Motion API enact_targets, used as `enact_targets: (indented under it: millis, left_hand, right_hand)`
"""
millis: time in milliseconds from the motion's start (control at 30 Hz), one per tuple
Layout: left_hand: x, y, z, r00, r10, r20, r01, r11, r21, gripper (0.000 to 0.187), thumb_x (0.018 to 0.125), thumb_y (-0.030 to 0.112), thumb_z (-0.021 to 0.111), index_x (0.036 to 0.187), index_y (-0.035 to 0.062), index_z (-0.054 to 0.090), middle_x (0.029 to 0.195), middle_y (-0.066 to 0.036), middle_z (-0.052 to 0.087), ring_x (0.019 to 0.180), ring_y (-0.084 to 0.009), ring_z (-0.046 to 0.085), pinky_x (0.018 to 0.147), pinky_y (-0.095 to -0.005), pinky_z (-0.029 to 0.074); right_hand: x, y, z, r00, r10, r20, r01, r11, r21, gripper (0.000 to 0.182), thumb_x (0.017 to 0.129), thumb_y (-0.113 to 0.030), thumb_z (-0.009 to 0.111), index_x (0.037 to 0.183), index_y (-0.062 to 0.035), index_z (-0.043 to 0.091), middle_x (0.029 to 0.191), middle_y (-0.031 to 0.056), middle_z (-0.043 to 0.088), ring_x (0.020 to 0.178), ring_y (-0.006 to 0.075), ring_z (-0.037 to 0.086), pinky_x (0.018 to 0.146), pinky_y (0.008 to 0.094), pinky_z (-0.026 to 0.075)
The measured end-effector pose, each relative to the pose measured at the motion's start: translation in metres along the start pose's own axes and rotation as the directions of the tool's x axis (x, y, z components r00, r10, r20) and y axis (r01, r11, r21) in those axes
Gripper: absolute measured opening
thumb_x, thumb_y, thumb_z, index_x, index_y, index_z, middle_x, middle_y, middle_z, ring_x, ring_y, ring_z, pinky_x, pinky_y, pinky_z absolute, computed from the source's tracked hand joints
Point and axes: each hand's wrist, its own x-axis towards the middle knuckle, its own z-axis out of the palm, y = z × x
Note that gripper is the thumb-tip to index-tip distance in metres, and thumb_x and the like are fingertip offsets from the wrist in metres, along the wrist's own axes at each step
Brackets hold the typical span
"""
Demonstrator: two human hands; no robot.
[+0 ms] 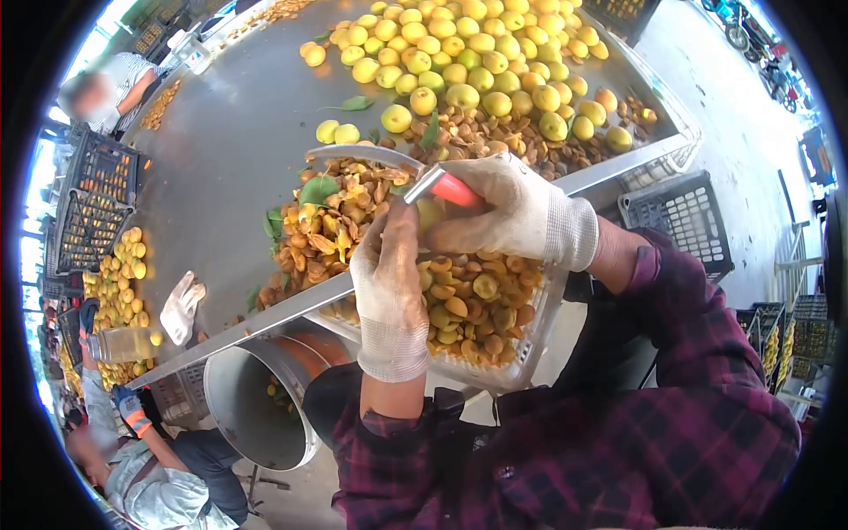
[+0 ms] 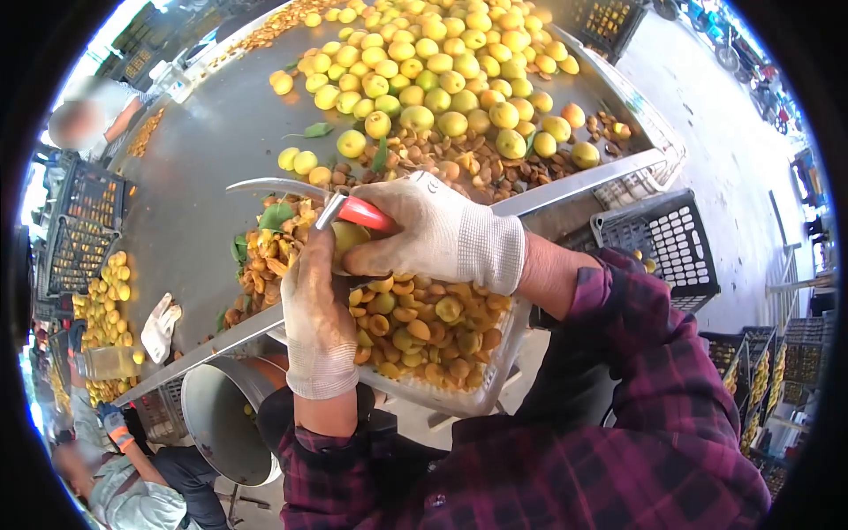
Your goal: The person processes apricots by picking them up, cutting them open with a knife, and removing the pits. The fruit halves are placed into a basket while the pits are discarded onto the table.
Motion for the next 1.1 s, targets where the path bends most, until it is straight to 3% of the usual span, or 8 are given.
enact_targets:
  millis: [167,333,433,500,767,900,967,1100]
  left_hand:
    - [-0.001,-0.006,-0.008,0.982,0.091,0.164,-0.143,0.928,0.343,0.054,0.076,-0.015,0.053,0.127,0.002,0.059,0.118,-0.02,0.063,0.107,-0.0384,0.061,0.09,-0.0428,0.052]
    - [0.001,-0.02,-0.002,0.882,0.427,0.201,-0.471,0.811,0.347,0.052,0.078,-0.013,0.052,0.126,0.0021,0.059,0.115,-0.019,0.065,0.101,-0.0358,0.063,0.083,-0.0405,0.053]
    - [-0.004,-0.01,0.014,0.99,0.136,0.031,-0.139,0.976,0.168,0.035,0.087,-0.001,0.057,0.121,-0.0022,0.061,0.104,-0.014,0.067,0.091,-0.026,0.064,0.079,-0.0354,0.051]
    - [-0.002,0.008,0.023,0.948,-0.318,-0.022,0.284,0.874,-0.394,0.038,0.099,0.026,0.062,0.115,-0.0081,0.064,0.097,-0.009,0.066,0.089,-0.0102,0.058,0.081,-0.0239,0.047]
    - [0.004,0.025,0.021,0.95,-0.305,-0.06,0.287,0.934,-0.212,0.035,0.094,0.032,0.069,0.091,-0.0032,0.067,0.079,-0.001,0.061,0.07,-0.0064,0.053,0.064,-0.0222,0.044]
    - [0.007,0.016,0.015,0.942,-0.336,0.011,0.327,0.907,-0.264,0.032,0.094,0.029,0.068,0.094,-0.0024,0.067,0.082,-0.003,0.064,0.067,-0.008,0.057,0.062,-0.0221,0.046]
    - [0.008,0.014,0.016,0.926,-0.375,0.041,0.369,0.877,-0.308,0.031,0.095,0.028,0.068,0.098,-0.0028,0.067,0.083,-0.004,0.064,0.068,-0.0082,0.058,0.062,-0.0222,0.046]
    - [0.008,0.017,0.021,0.909,-0.415,0.035,0.38,0.795,-0.473,0.025,0.092,0.024,0.073,0.083,0.0009,0.068,0.069,0.003,0.056,0.058,-0.0031,0.047,0.053,-0.0191,0.038]
  right_hand:
    - [-0.01,0.002,0.003,1.0,0.004,0.021,-0.001,0.988,-0.157,0.039,0.08,-0.019,0.075,0.112,-0.0019,0.062,0.092,0.0149,0.069,0.087,0.0252,0.069,0.076,0.0361,0.052]
    - [-0.018,0.005,0.006,0.998,0.065,-0.015,-0.066,0.996,-0.06,0.032,0.08,-0.014,0.07,0.108,-0.0018,0.06,0.086,0.0123,0.067,0.08,0.0207,0.068,0.072,0.0342,0.052]
    - [-0.02,0.01,0.01,0.995,0.052,-0.084,-0.057,0.997,-0.056,0.031,0.08,-0.014,0.068,0.107,-0.0014,0.06,0.081,0.0114,0.065,0.076,0.0178,0.067,0.07,0.032,0.052]
    - [-0.021,0.009,0.012,0.989,0.033,-0.143,-0.041,0.997,-0.059,0.028,0.08,-0.016,0.068,0.102,0.0002,0.061,0.078,0.0139,0.065,0.074,0.0222,0.067,0.068,0.0335,0.051]
    - [-0.017,0.014,0.001,0.906,0.407,0.118,-0.382,0.665,0.642,0.028,0.081,-0.012,0.071,0.103,0.003,0.067,0.08,0.0016,0.066,0.069,0.007,0.06,0.06,0.0228,0.047]
    - [-0.015,0.027,0.005,0.887,0.428,0.175,-0.428,0.616,0.662,0.035,0.08,-0.016,0.074,0.109,0.0025,0.067,0.085,0.0036,0.069,0.075,0.0092,0.063,0.067,0.0244,0.051]
    - [-0.013,0.015,0.01,0.989,0.146,-0.028,-0.123,0.905,0.407,0.042,0.078,-0.018,0.079,0.112,0.0018,0.066,0.09,0.0046,0.071,0.083,0.0122,0.066,0.075,0.0273,0.054]
    - [-0.016,0.004,-0.003,0.988,0.146,0.057,-0.156,0.954,0.256,0.043,0.076,-0.016,0.082,0.111,0.0022,0.066,0.093,0.0075,0.072,0.088,0.0144,0.068,0.08,0.03,0.055]
